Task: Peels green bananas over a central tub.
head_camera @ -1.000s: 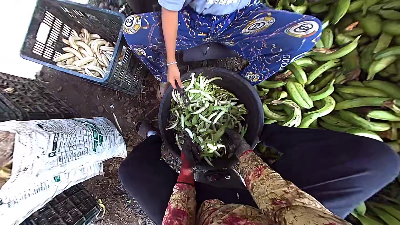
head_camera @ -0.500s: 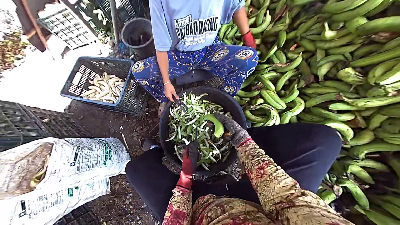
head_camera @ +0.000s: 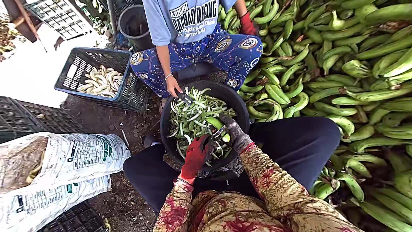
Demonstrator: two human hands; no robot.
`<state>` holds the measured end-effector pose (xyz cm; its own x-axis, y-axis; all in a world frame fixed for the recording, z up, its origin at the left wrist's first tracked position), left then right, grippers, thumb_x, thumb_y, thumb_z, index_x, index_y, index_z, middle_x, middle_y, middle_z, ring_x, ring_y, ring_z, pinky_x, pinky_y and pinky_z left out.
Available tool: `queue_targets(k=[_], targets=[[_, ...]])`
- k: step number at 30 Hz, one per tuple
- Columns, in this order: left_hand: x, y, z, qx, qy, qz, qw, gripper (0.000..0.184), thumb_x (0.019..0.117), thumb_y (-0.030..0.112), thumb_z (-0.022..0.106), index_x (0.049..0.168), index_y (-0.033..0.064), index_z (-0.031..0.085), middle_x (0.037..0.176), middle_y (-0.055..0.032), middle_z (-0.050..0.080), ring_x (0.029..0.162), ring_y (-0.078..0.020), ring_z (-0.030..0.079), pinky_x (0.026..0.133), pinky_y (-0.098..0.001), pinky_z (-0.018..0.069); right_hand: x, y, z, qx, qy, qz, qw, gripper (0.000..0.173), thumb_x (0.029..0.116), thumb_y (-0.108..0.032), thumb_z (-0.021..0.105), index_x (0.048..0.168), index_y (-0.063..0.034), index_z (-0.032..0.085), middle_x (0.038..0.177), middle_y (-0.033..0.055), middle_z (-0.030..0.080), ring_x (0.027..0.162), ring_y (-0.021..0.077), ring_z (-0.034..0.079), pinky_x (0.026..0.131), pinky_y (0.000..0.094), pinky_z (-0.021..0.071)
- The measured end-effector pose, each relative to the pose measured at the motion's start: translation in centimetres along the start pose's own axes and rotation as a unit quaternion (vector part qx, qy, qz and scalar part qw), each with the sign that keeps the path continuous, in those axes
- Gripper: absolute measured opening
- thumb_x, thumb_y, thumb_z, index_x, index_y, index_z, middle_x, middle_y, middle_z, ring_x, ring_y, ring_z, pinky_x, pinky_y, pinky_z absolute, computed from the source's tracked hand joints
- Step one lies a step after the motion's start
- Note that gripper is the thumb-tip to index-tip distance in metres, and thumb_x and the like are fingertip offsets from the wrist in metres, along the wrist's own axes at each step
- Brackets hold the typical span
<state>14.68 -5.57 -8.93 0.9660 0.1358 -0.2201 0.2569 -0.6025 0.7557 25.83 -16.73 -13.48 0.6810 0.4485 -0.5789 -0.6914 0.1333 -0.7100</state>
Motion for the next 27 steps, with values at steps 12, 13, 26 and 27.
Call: queue_targets(k=[12, 13, 26, 27], targets=[[3.5, -4.0, -5.5, 0.132, 0.221, -0.192, 0.947, 0.053, 0.0953, 0.037, 0.068, 0.144, 0.0186, 0.058, 0.138, -0.0293, 0.056, 0.121, -0.0499, 0.058, 0.096, -0.0672, 0.0456, -3.4, 4.7, -0.3, -0.06, 0.162, 0.069, 0.983, 0.06, 0.1095, -0.053, 0.032, 0.135, -0.0034, 0.055, 0.101, 0.0163, 0.067, 0.081, 0.0239, 0.067, 0.072, 0.0413, 0.0582], [3.9, -4.2, -6.3, 0.112, 0.226, -0.191, 0.949, 0.053, 0.0974, 0.036, 0.065, 0.146, 0.0174, 0.056, 0.136, -0.029, 0.057, 0.119, -0.0486, 0.059, 0.095, -0.0662, 0.0468, -3.4, 4.5, -0.2, -0.08, 0.138, 0.066, 0.985, 0.059, 0.1092, -0.052, 0.035, 0.14, -0.0046, 0.053, 0.11, 0.0169, 0.067, 0.09, 0.0246, 0.068, 0.079, 0.043, 0.0581], [0.1, 2.2, -1.1, -0.119, 0.058, 0.021, 0.991, 0.048, 0.1064, 0.043, 0.043, 0.133, 0.0099, 0.065, 0.118, -0.0072, 0.071, 0.11, -0.0158, 0.066, 0.1, -0.0406, 0.0517, -0.4, -6.0, -1.9, -0.114, 0.174, -0.203, 0.957, 0.053, 0.1081, -0.041, 0.045, 0.15, -0.0087, 0.046, 0.126, 0.0117, 0.069, 0.108, 0.0202, 0.071, 0.093, 0.0399, 0.0596], [0.0, 2.2, -1.2, -0.125, 0.064, 0.018, 0.99, 0.048, 0.1062, 0.043, 0.043, 0.133, 0.0099, 0.065, 0.118, -0.0071, 0.071, 0.11, -0.0158, 0.066, 0.1, -0.0403, 0.0516, -0.6, -6.3, -1.8, -0.116, 0.182, -0.206, 0.955, 0.053, 0.1079, -0.041, 0.046, 0.15, -0.0094, 0.046, 0.127, 0.0119, 0.068, 0.11, 0.0206, 0.069, 0.095, 0.0411, 0.0584]])
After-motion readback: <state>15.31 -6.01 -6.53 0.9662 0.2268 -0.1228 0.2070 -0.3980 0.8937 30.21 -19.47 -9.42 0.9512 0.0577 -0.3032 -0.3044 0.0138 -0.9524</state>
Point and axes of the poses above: each hand's wrist, its own x-axis towards the middle knuckle, its own z-axis out of the palm, y = z × x, the point moved 10 cm from there along x, towards the middle knuckle
